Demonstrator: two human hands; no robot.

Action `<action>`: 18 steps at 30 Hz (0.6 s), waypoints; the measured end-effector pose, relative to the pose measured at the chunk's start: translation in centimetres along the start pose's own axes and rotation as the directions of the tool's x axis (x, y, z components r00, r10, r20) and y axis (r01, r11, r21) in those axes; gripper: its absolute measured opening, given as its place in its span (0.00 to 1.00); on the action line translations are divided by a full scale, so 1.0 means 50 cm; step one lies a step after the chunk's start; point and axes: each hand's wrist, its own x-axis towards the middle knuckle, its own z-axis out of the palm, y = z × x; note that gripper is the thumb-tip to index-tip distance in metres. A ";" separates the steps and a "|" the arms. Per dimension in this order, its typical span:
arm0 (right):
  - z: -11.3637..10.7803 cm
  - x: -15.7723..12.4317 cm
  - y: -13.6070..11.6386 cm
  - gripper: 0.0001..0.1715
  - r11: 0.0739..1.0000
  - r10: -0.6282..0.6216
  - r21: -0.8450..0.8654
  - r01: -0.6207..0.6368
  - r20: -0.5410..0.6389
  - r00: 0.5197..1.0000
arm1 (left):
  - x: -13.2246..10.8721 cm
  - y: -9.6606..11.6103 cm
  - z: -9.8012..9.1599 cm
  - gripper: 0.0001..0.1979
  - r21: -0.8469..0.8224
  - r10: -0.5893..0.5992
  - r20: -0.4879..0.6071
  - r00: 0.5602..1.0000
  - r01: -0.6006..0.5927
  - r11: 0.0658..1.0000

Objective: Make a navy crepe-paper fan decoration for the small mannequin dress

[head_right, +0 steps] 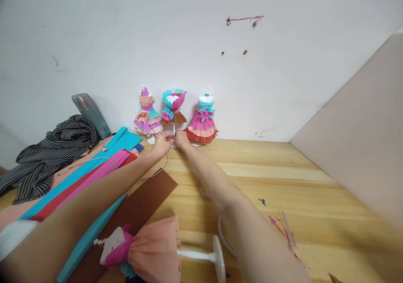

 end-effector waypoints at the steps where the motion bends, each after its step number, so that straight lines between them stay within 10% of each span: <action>1: 0.001 -0.001 -0.002 0.20 1.000 -0.002 0.001 0.002 0.003 1.000 | -0.001 0.002 0.000 0.18 0.004 0.005 -0.006 1.000 -0.005 1.000; 11: -0.017 -0.060 -0.003 0.19 0.999 0.023 0.032 -0.027 0.092 0.995 | 0.000 0.021 -0.001 0.18 0.080 0.004 -0.088 0.996 0.003 0.997; 18: -0.131 -0.168 0.124 0.18 0.986 0.163 0.004 -0.166 0.172 0.972 | 0.009 0.024 0.008 0.18 0.196 -0.167 -0.072 0.983 0.178 0.964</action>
